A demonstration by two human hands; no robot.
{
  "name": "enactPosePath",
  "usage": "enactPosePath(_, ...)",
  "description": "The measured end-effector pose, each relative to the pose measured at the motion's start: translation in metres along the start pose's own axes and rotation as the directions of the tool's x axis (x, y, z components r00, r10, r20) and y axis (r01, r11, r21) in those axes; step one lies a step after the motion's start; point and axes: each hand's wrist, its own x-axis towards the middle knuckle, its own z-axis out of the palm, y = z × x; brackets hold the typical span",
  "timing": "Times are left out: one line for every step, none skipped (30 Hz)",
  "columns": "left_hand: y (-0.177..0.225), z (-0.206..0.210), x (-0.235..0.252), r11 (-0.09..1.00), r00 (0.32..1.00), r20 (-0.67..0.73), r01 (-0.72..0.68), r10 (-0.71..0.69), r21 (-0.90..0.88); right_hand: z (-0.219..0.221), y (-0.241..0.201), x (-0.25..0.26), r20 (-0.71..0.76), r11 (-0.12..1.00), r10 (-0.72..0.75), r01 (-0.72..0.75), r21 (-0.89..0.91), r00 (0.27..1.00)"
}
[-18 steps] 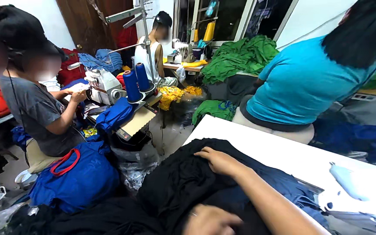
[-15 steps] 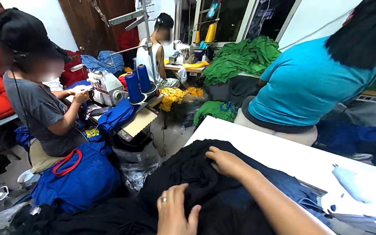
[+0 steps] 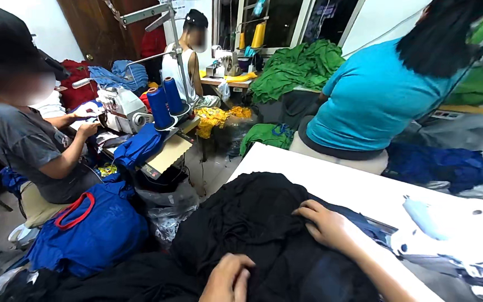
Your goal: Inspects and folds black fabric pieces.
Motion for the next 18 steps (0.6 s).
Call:
enactPosePath(-0.002,0.000,0.001,0.995,0.993,-0.059,0.102,-0.102,-0.004,0.002,0.001,0.000,-0.055,0.999,-0.037,0.037,0.013,0.998)
enactPosePath(-0.005,0.000,0.003,0.980,0.978,-0.073,0.197,-0.196,0.009,0.004,0.001,0.000,-0.113,0.997,-0.065,0.068,0.021,0.991)
enactPosePath(-0.007,0.000,0.005,0.961,0.961,-0.053,0.275,-0.273,0.030,0.005,0.000,0.001,-0.158,0.996,-0.079,0.085,0.027,0.984)
enactPosePath(-0.009,0.000,0.007,0.944,0.945,-0.013,0.326,-0.326,0.054,0.005,-0.002,0.002,-0.189,0.995,-0.079,0.088,0.042,0.979)
enactPosePath(-0.009,0.000,0.009,0.932,0.933,0.040,0.355,-0.358,0.075,0.006,-0.004,0.002,-0.210,0.994,-0.066,0.082,0.066,0.975)
enactPosePath(-0.008,0.001,0.012,0.925,0.923,0.085,0.365,-0.374,0.104,0.006,-0.006,0.004,-0.237,0.994,-0.062,0.082,0.077,0.969)
enactPosePath(-0.007,0.002,0.015,0.917,0.913,0.119,0.374,-0.390,0.139,0.006,-0.007,0.005,-0.274,0.992,-0.068,0.095,0.089,0.959)
enactPosePath(-0.005,0.003,0.018,0.909,0.903,0.144,0.382,-0.406,0.165,0.005,-0.007,0.007,-0.320,0.989,-0.077,0.114,0.096,0.944)
enactPosePath(-0.003,0.004,0.020,0.906,0.895,0.165,0.390,-0.415,0.165,0.003,-0.008,0.009,-0.367,0.986,-0.082,0.130,0.108,0.927)
enactPosePath(-0.003,0.003,0.022,0.911,0.896,0.171,0.390,-0.409,0.136,0.000,-0.012,0.010,-0.410,0.981,-0.071,0.138,0.136,0.910)
enactPosePath(-0.004,0.004,0.022,0.924,0.914,0.141,0.375,-0.381,0.072,-0.006,-0.017,0.012,-0.437,0.975,-0.045,0.134,0.176,0.898)
enactPosePath(-0.006,0.004,0.022,0.938,0.935,0.080,0.346,-0.345,-0.001,-0.013,-0.023,0.013,-0.452,0.969,-0.011,0.121,0.216,0.892)
enactPosePath(-0.009,0.004,0.021,0.950,0.952,0.002,0.306,-0.306,-0.062,-0.020,-0.029,0.013,-0.464,0.962,0.023,0.107,0.253,0.886)
enactPosePath(-0.011,0.002,0.021,0.961,0.960,-0.094,0.256,-0.265,-0.104,-0.027,-0.034,0.014,-0.470,0.953,0.065,0.084,0.290,0.880)
enactPosePath(-0.014,-0.002,0.022,0.969,0.953,-0.197,0.207,-0.231,-0.132,-0.034,-0.038,0.015,-0.472,0.944,0.113,0.053,0.325,0.875)
enactPosePath(-0.015,-0.008,0.023,0.974,0.936,-0.288,0.164,-0.203,-0.154,-0.040,-0.043,0.017,-0.476,0.934,0.161,0.022,0.356,0.864)
enactPosePath(-0.016,-0.017,0.025,0.975,0.914,-0.359,0.134,-0.190,-0.176,-0.045,-0.048,0.018,-0.475,0.920,0.210,-0.009,0.391,0.855)
enactPosePath(-0.016,-0.027,0.027,0.973,0.893,-0.406,0.122,-0.193,-0.194,-0.052,-0.057,0.020,-0.459,0.901,0.253,-0.035,0.432,0.851)
